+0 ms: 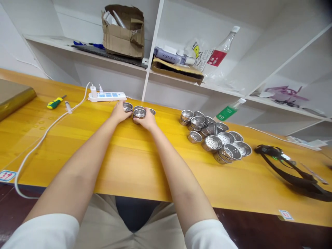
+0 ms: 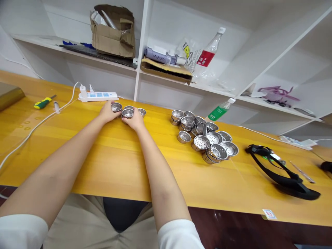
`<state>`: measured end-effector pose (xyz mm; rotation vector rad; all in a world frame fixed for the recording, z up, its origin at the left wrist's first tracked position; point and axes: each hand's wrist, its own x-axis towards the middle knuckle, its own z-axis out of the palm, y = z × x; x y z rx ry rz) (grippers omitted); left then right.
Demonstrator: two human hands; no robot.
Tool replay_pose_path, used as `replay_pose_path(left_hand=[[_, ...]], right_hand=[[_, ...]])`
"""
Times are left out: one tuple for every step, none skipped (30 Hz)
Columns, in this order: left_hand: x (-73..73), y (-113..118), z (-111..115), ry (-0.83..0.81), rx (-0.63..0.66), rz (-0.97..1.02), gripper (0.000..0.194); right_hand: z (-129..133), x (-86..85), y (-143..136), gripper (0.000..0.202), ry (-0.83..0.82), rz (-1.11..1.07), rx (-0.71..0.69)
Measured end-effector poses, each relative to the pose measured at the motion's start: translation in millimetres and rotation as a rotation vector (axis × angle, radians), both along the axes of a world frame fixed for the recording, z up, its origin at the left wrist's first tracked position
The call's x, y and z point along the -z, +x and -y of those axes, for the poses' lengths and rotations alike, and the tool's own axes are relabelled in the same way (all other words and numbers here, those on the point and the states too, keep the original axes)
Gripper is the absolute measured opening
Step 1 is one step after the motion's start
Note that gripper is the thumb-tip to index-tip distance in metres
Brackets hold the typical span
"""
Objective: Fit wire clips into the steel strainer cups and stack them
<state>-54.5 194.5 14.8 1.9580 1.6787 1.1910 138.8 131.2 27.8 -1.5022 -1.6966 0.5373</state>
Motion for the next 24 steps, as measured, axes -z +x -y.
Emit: replay_pose_path(left_hand=[[0.3,-2.0,2.3,-0.012,-0.010,0.005,0.079],[-0.2,-3.9,4.8,-0.024,-0.018,0.005,0.078],[-1.3,-5.8,7.3,-0.033,-0.025,-0.001,0.078],[-2.8,-7.6,9.8,-0.041,-0.031,-0.010,0.078],[-4.5,-9.4,12.2,-0.048,-0.036,-0.019,0.079],[-6.1,-11.2,14.5,-0.054,-0.040,-0.026,0.081],[-7.5,-13.0,16.8,-0.061,-0.044,-0.030,0.084],[-8.3,-14.7,19.1,-0.066,-0.045,-0.029,0.088],[-8.4,-16.4,21.4,-0.069,-0.044,-0.023,0.092],[-7.7,-18.0,23.8,-0.069,-0.039,-0.015,0.096],[-6.2,-19.5,26.3,-0.067,-0.030,-0.003,0.099],[-3.8,-21.0,28.9,-0.061,-0.018,0.011,0.102],[-0.8,-22.4,31.5,-0.052,-0.003,0.026,0.105],[2.6,-23.8,33.9,-0.041,0.014,0.040,0.107],[6.0,-25.2,36.0,-0.030,0.028,0.052,0.109],[9.3,-26.5,37.8,-0.021,0.037,0.062,0.111],[12.1,-27.8,39.0,-0.014,0.037,0.073,0.113],[14.3,-28.9,39.6,-0.012,0.032,0.083,0.113],[15.8,-29.9,39.8,-0.015,0.027,0.091,0.113],[16.7,-30.7,39.5,-0.020,0.025,0.098,0.112],[17.1,-31.3,38.8,-0.025,0.029,0.100,0.111],[17.3,-31.7,38.0,-0.028,0.038,0.101,0.111],[17.5,-31.8,37.1,-0.028,0.050,0.100,0.110],[17.9,-31.8,36.3,-0.025,0.062,0.103,0.110]], right_hand=[[-2.0,3.7,-2.9,0.085,-0.016,-0.005,-0.003],[-3.3,7.2,-5.1,0.085,-0.030,-0.015,-0.003],[-4.0,10.2,-6.6,0.085,-0.041,-0.027,-0.001],[-4.2,12.4,-7.4,0.085,-0.049,-0.037,0.001],[-4.1,13.7,-7.6,0.085,-0.056,-0.045,0.002],[-3.6,14.3,-7.4,0.085,-0.062,-0.051,0.001],[-3.0,14.3,-7.0,0.086,-0.068,-0.055,-0.002],[-2.2,14.0,-6.3,0.088,-0.070,-0.059,-0.008],[-1.2,13.8,-5.7,0.091,-0.070,-0.066,-0.015],[-0.1,14.0,-5.1,0.095,-0.069,-0.075,-0.019],[1.0,14.7,-4.7,0.099,-0.069,-0.086,-0.021],[2.1,15.9,-4.3,0.102,-0.072,-0.095,-0.020],[3.0,17.7,-3.9,0.103,-0.075,-0.103,-0.019],[3.7,19.8,-3.5,0.102,-0.077,-0.109,-0.016],[4.2,21.7,-3.1,0.100,-0.074,-0.115,-0.012],[4.4,23.3,-2.7,0.098,-0.064,-0.122,-0.006],[4.3,24.0,-2.4,0.095,-0.049,-0.132,0.002],[4.0,23.6,-2.5,0.093,-0.028,-0.144,0.012],[3.4,22.0,-3.0,0.092,-0.005,-0.158,0.022],[2.6,19.1,-4.4,0.092,0.018,-0.172,0.030],[1.6,15.1,-6.8,0.094,0.039,-0.185,0.030],[0.2,10.2,-10.4,0.095,0.056,-0.196,0.023],[-1.5,4.6,-15.3,0.098,0.067,-0.202,0.008],[-3.6,-1.4,-21.4,0.100,0.072,-0.203,-0.012]])
